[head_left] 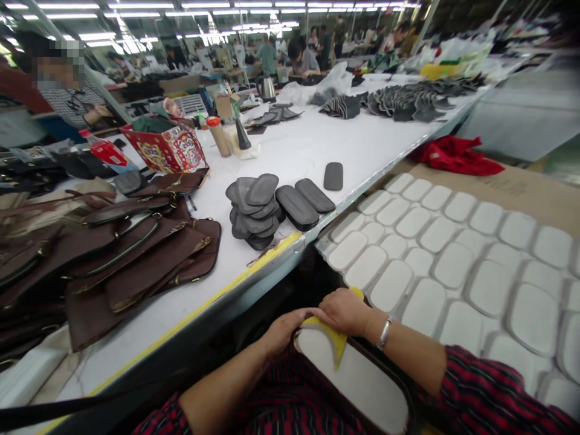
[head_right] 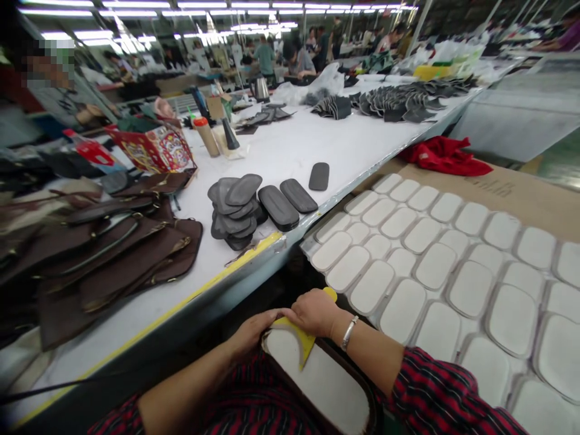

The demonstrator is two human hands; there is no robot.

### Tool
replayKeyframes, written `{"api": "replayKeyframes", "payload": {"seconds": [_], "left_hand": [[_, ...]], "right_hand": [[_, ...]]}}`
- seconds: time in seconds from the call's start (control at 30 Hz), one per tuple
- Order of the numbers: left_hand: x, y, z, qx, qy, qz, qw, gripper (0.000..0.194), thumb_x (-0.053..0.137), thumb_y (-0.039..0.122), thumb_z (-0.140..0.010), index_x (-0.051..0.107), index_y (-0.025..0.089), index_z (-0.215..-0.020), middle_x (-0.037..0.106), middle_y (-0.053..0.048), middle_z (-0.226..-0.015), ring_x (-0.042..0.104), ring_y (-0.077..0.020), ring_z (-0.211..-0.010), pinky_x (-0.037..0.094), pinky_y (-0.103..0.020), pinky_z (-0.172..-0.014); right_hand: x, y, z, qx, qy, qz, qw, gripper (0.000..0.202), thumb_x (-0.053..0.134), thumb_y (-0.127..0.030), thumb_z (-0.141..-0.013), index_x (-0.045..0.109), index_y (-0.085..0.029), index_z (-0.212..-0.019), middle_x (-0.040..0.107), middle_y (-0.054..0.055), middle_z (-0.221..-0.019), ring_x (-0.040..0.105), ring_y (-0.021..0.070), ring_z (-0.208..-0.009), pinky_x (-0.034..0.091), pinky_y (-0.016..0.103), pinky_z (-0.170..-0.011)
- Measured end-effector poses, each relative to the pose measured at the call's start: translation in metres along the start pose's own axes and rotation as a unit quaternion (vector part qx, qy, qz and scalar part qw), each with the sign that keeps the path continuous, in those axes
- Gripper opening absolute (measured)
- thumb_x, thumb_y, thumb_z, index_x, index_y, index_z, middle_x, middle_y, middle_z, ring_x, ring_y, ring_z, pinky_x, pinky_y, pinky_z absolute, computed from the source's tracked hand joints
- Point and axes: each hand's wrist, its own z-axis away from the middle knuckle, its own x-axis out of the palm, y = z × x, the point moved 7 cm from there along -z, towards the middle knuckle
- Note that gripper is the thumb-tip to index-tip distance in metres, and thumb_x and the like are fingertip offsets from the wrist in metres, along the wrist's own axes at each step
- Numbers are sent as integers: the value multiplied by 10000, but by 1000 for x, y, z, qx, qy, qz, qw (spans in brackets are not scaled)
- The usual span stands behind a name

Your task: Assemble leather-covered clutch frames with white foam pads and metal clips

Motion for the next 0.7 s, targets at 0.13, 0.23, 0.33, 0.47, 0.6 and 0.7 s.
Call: {"api": "replayKeyframes", "payload": {"seconds": [0.13, 0.23, 0.33, 0.47, 0.6, 0.7], "left_hand": [[2, 5, -1, -32, -32, 25, 999, 408, 624, 365, -729, 653, 106, -1043, 638, -125, -1085, 555, -264, -1008, 377, -345, -896], [-2, 7, -8, -51, -58, -31, 997, 415, 650, 361, -707, 655, 116, -1042, 663, -119, -1028, 577, -247, -951, 383, -353, -880], [-9, 9, -16, -63, -59, -105, 991, 412, 693, 345, -661, 668, 135, -1016, 687, -93, -954, 592, -225, -878, 387, -352, -857], [-11, 10, -20, -62, -59, -119, 989, 431, 734, 331, -605, 679, 137, -985, 700, -82, -870, 597, -205, -813, 395, -335, -824], [-12, 10, -13, -57, -48, -116, 990, 470, 764, 353, -555, 685, 129, -961, 695, -76, -821, 595, -199, -791, 399, -312, -788], [-16, 8, -8, -56, -37, -107, 992, 512, 716, 453, -599, 663, 159, -1015, 685, -70, -880, 587, -201, -835, 401, -293, -752]], "right_hand": [[1, 1, 21, 78, -14, 10, 997, 669, 142, -481, -922, 692, -169, -706, 687, 105, -704, 629, 227, -652, 336, 296, -544], [-5, 1, 28, 121, 7, 4, 993, 625, 197, -490, -912, 697, -176, -706, 690, 104, -710, 632, 228, -671, 357, 292, -570], [-14, -1, 36, 172, 41, -12, 984, 585, 251, -506, -898, 687, -188, -672, 688, 85, -691, 626, 206, -647, 358, 275, -568], [-36, -6, 57, 241, 96, 7, 966, 562, 199, -430, -931, 648, -183, -700, 675, 78, -721, 608, 191, -692, 366, 279, -641], [-61, 5, 95, 392, 229, -59, 889, 554, 168, -452, -929, 594, -181, -699, 644, 89, -717, 585, 207, -719, 370, 298, -658], [-47, 9, 119, 454, 228, -190, 840, 575, 154, -496, -912, 583, -195, -674, 638, 73, -671, 584, 203, -655, 391, 297, -597]]}}
